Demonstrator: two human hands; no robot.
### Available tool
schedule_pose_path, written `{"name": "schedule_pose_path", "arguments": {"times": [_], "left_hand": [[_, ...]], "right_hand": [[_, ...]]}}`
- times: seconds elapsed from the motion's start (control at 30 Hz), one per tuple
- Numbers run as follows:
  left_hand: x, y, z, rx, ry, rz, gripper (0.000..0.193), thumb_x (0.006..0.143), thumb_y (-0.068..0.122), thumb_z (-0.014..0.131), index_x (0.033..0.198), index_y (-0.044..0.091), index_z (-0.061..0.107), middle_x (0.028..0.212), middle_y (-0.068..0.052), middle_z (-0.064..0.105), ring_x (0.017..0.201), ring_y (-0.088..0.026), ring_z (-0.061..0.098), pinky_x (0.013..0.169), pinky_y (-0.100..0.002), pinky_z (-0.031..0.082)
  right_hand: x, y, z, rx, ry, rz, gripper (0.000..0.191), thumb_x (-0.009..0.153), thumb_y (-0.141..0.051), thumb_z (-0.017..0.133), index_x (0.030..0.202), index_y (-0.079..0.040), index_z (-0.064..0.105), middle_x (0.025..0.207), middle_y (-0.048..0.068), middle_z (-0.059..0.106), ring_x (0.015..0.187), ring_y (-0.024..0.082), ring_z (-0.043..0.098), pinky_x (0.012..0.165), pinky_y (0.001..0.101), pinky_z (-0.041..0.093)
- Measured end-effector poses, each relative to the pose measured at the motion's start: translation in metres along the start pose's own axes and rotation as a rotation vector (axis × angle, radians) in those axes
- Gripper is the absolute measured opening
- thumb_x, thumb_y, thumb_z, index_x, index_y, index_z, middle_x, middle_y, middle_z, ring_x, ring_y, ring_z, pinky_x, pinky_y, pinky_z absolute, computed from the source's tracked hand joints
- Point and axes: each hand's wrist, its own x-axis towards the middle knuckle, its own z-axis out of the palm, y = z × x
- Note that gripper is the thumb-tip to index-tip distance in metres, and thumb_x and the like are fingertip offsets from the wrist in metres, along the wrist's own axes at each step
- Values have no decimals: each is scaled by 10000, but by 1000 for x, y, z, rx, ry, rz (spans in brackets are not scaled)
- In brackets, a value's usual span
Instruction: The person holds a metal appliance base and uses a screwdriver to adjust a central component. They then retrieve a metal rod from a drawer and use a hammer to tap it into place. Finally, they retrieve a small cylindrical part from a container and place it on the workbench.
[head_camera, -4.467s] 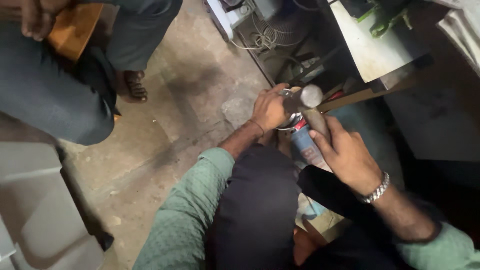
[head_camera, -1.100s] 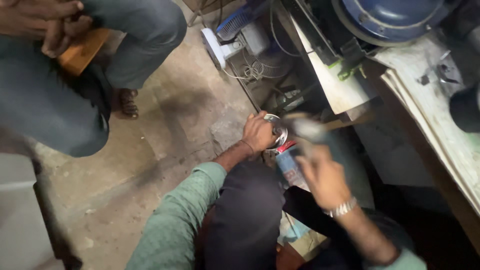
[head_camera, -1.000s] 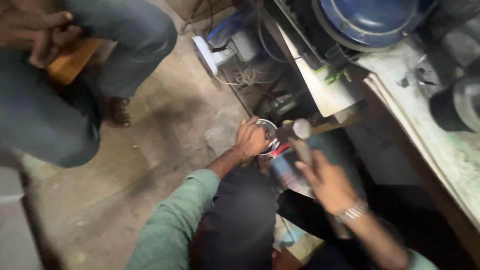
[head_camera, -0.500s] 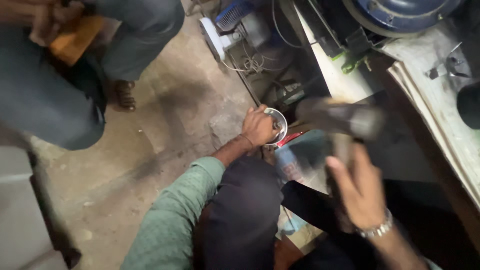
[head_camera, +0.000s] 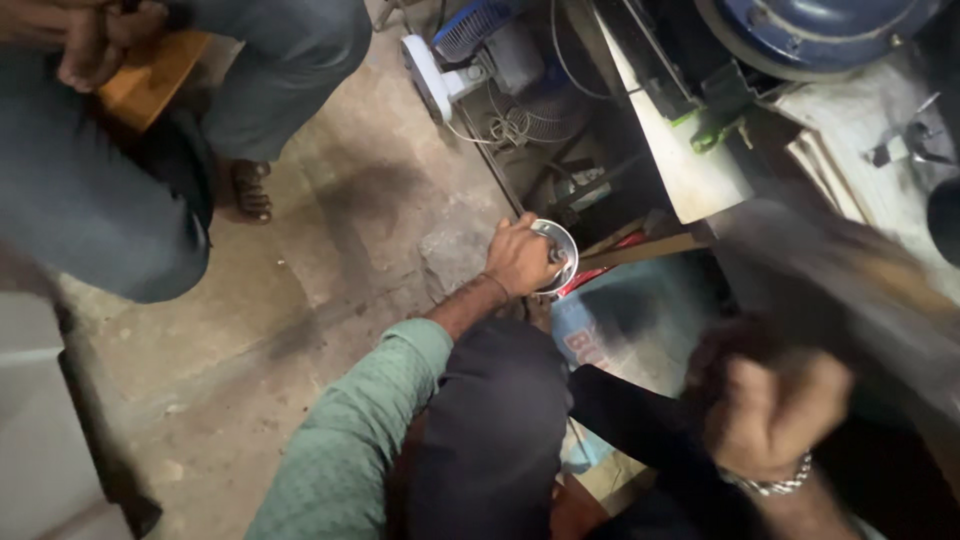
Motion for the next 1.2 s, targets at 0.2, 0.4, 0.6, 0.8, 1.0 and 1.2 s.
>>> {"name": "schedule_pose_path", "arguments": {"times": [0.2, 0.4, 0.6, 0.8, 1.0, 1.2], "left_hand": [[0, -3, 5, 91, 30, 51, 328, 697, 435, 760, 855, 152, 819, 877, -58, 759, 1098, -245, 604, 856, -464, 449], [2, -4, 5, -28, -11, -32, 313, 757, 460, 745, 837, 169, 828, 886, -53, 758, 1082, -241, 597, 857, -496, 443], [-6, 3, -11, 25, 37, 37, 302, 704, 431, 751, 854, 182, 833, 850, -63, 747, 1057, -250, 594, 836, -497, 445], [-3, -1, -4, -25, 38, 18, 303, 748, 445, 749, 772, 149, 810, 817, -62, 738, 1044, -242, 596, 823, -500, 442], [-2, -15, 15, 30, 81, 44, 257, 744, 400, 743, 827, 166, 812, 857, -54, 737, 1065, -240, 598, 866, -483, 448], [-3, 0, 9, -45, 104, 33, 269, 679, 395, 741, 810, 174, 822, 847, -60, 745, 1018, -262, 598, 816, -500, 442]], "right_hand": [[3, 63, 49, -514, -399, 395, 421, 993, -435, 621, 1055, -22, 565, 781, 256, 636, 768, 467, 635, 633, 535, 494], [12, 12, -3, -148, -5, 67, 436, 1015, -360, 597, 1171, 40, 521, 857, 213, 629, 690, 374, 618, 630, 450, 503], [20, 47, 66, -685, -603, 443, 411, 1003, -403, 683, 1103, -14, 598, 713, 247, 646, 695, 461, 640, 585, 520, 497], [-11, 51, -16, -277, -127, 144, 361, 1025, -347, 606, 1186, -31, 541, 839, 218, 639, 659, 319, 635, 631, 442, 520], [-4, 72, 52, -782, -405, -142, 208, 1054, -342, 486, 1101, -236, 659, 994, 205, 684, 816, 364, 677, 660, 432, 511], [1, 14, -13, -365, -452, 459, 401, 1020, -376, 595, 1273, -65, 589, 939, 187, 708, 826, 313, 702, 743, 457, 558]]}}
